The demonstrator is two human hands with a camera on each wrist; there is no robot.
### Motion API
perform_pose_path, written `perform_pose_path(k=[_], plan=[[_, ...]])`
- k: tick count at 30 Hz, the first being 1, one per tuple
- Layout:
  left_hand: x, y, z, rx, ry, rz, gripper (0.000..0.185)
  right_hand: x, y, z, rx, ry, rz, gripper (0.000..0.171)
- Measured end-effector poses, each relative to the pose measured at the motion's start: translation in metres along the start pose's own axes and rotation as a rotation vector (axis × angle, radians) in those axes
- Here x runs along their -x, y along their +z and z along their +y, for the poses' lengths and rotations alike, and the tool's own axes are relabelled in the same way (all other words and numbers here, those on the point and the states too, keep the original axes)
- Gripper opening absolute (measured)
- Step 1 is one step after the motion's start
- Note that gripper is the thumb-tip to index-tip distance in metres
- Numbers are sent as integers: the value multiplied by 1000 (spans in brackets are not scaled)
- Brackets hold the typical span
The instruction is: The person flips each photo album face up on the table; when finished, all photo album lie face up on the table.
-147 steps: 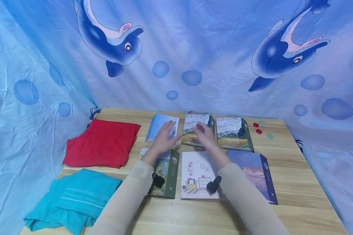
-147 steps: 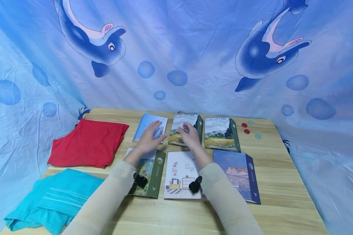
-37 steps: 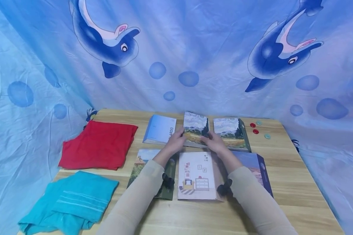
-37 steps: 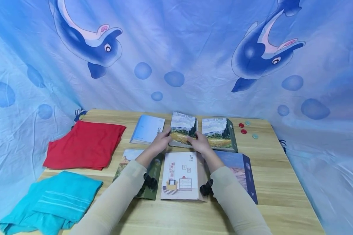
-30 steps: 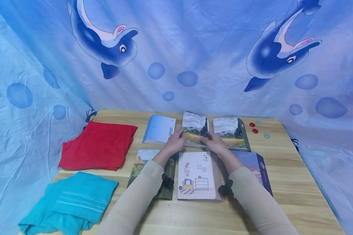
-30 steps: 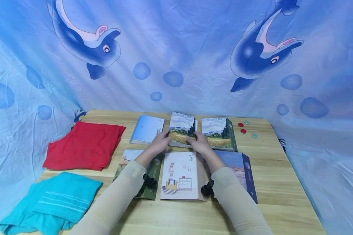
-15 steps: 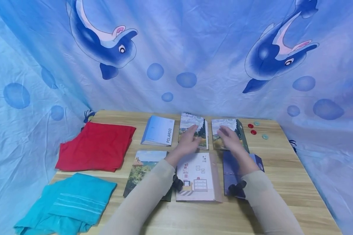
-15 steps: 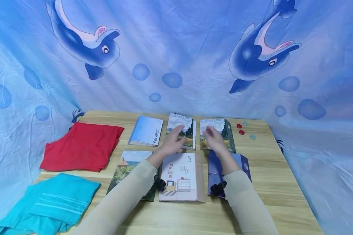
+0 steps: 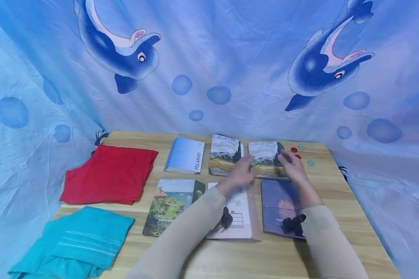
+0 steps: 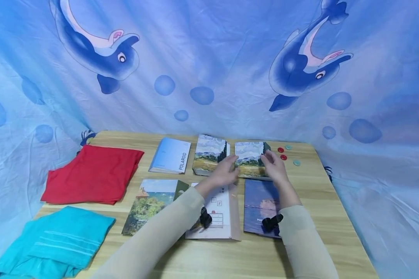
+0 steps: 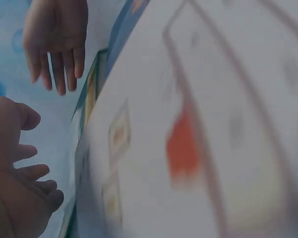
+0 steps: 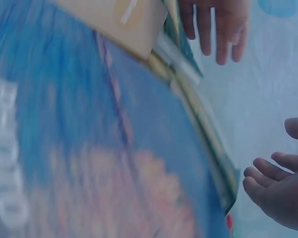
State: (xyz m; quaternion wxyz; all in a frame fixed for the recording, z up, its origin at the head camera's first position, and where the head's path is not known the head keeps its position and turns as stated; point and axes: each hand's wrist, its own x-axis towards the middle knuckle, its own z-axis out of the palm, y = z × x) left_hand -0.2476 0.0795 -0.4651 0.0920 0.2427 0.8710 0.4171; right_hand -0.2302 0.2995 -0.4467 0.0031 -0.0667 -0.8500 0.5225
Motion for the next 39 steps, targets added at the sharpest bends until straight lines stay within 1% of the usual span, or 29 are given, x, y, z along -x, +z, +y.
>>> perform_pose_path(k=[3, 5, 8, 10, 13, 16, 19, 22, 25, 28, 32, 36, 39], plan=[[-7, 10, 7, -17, 41, -34, 58, -2, -2, 10, 26, 10, 42, 59], [-12, 16, 10, -39, 67, -39, 56, -3, -3, 17, 40, 32, 66, 58], [-21, 27, 10, -129, 76, -32, 55, -4, -5, 25, 43, 88, 77, 62], [-25, 34, 9, -205, 49, -31, 57, -4, -6, 28, 39, 123, 83, 65], [-30, 39, 8, -307, -8, -44, 60, -6, -7, 29, 46, 163, 72, 69], [-32, 39, 10, -336, -58, -52, 64, -8, -8, 29, 60, 182, 51, 72], [-32, 39, 12, -293, -93, -36, 64, -10, -8, 29, 42, 194, 50, 71], [-32, 38, 11, -229, -101, -31, 65, -11, -8, 29, -24, 209, 84, 65], [-31, 37, 10, -190, -81, -50, 64, -12, -8, 31, -95, 220, 121, 55], [-31, 34, 8, -152, -50, -66, 63, -13, -7, 30, -142, 223, 145, 51], [-32, 34, 8, -106, -23, -77, 69, -14, -8, 24, -232, 238, 153, 52], [-32, 35, 9, -69, -27, -86, 73, -14, -10, 12, -366, 265, 114, 60], [-32, 35, 11, -45, -20, -74, 72, -15, -13, 2, -420, 246, 100, 62]])
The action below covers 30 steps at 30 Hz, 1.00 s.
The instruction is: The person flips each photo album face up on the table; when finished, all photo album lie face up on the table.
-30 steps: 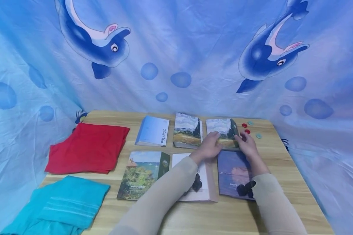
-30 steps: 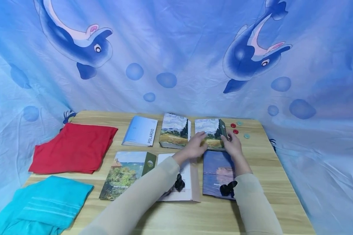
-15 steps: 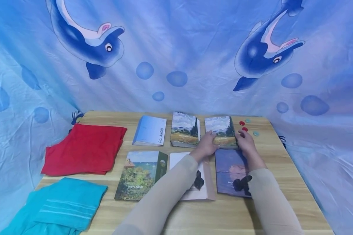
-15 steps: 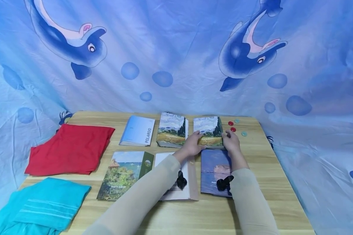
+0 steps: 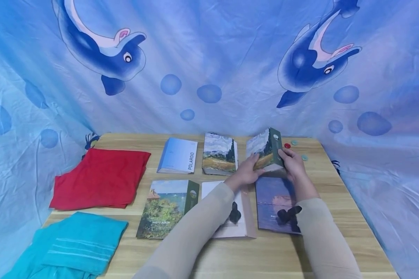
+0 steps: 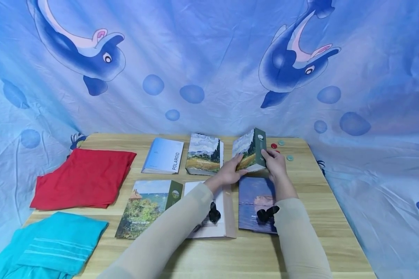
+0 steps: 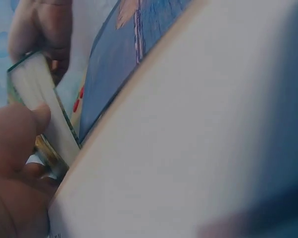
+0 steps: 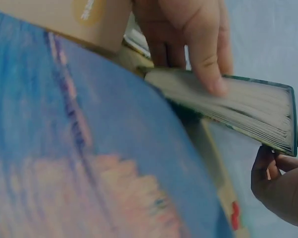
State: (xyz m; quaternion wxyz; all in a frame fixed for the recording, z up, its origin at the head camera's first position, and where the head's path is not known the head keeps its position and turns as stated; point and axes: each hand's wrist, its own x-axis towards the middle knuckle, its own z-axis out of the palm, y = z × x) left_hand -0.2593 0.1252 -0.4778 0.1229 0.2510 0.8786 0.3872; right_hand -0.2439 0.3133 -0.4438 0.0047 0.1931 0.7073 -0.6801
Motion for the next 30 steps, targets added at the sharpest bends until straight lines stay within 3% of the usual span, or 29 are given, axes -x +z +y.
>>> perform_pose_path(k=[3, 10, 14, 19, 25, 30], plan=[[1, -2, 3, 32, 22, 35, 70, 3, 5, -12, -46, -44, 6, 60], [4, -13, 19, 256, 96, 134, 75, 15, 19, -27, -102, -123, 55, 51], [5, -19, 22, 256, 163, 178, 71, 16, 28, -25, -68, -131, 77, 52], [10, -23, 17, 293, 150, 159, 63, 16, 39, -17, -69, -108, 99, 54], [13, -26, 9, 337, 160, 175, 66, 13, 43, -4, -85, -92, 27, 58], [17, -32, 5, 423, 186, 165, 73, 9, 42, 7, 41, -42, -99, 62]])
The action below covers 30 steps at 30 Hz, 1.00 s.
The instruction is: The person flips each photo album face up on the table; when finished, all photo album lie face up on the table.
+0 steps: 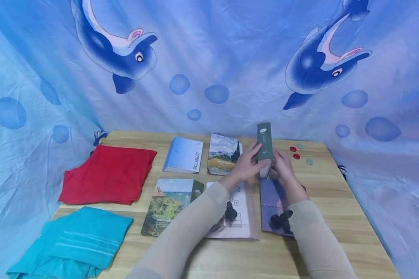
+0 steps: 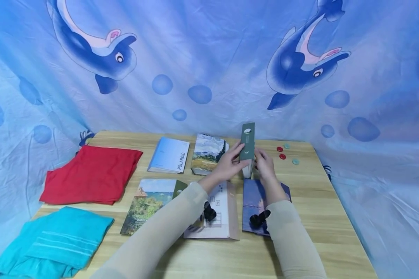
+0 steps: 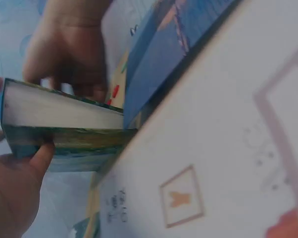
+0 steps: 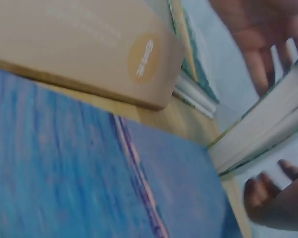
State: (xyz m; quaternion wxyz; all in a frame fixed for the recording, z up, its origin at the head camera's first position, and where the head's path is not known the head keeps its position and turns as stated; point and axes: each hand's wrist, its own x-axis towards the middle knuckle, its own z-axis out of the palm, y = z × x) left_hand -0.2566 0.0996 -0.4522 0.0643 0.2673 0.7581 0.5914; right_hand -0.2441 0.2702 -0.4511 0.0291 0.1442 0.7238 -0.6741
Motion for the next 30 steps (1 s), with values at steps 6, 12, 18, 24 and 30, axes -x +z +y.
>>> perform_pose_path(k=[6, 12, 18, 24, 30], plan=[[1, -3, 3, -5, -66, 3, 75, -6, -7, 13, 63, 61, -113, 67], [-2, -2, 3, -21, -148, 19, 72, -11, -15, 18, 102, 42, -68, 66], [-7, 2, -1, -10, -257, 16, 74, -12, -23, 15, 188, 25, 62, 63], [-8, 2, -7, -1, -386, -30, 79, -9, -32, 13, 234, 16, 69, 67], [1, -1, -12, 24, -388, -84, 85, -4, -40, 17, 356, 6, 83, 69]])
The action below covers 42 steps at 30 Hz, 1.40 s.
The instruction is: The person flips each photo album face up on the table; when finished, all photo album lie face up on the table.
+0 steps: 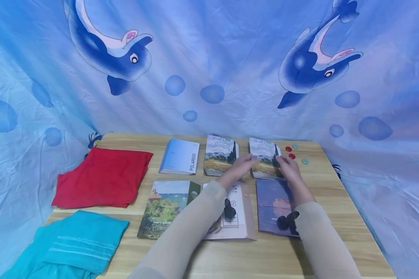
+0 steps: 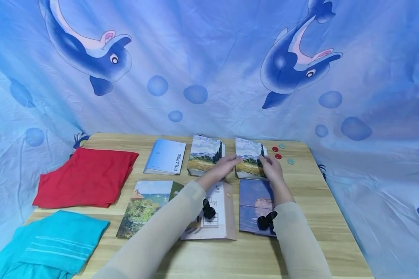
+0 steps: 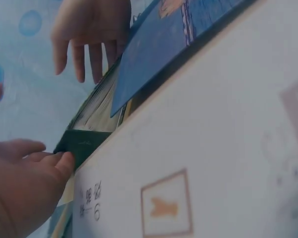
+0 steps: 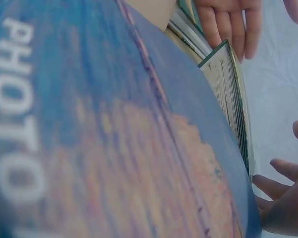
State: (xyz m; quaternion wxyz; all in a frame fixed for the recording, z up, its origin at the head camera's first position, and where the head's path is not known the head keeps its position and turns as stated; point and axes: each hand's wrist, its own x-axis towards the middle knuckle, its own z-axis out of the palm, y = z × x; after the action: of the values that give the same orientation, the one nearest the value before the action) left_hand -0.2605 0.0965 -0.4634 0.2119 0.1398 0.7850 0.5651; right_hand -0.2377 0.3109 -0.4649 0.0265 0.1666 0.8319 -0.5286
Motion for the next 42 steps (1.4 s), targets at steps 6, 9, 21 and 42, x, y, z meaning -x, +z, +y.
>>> perform_pose_path(k=[6, 9, 21, 42], plan=[[9, -6, 0, -254, 66, -14, 77, 8, 2, -2, 203, -111, -1, 70], [16, -13, 2, -377, 110, -11, 76, 16, 5, -6, 207, -176, -11, 71], [53, -47, -7, -473, 198, 39, 69, 51, 36, -25, -157, -175, -54, 61], [133, -98, -41, -517, 318, 269, 67, 116, 118, -45, -353, -237, -148, 58]])
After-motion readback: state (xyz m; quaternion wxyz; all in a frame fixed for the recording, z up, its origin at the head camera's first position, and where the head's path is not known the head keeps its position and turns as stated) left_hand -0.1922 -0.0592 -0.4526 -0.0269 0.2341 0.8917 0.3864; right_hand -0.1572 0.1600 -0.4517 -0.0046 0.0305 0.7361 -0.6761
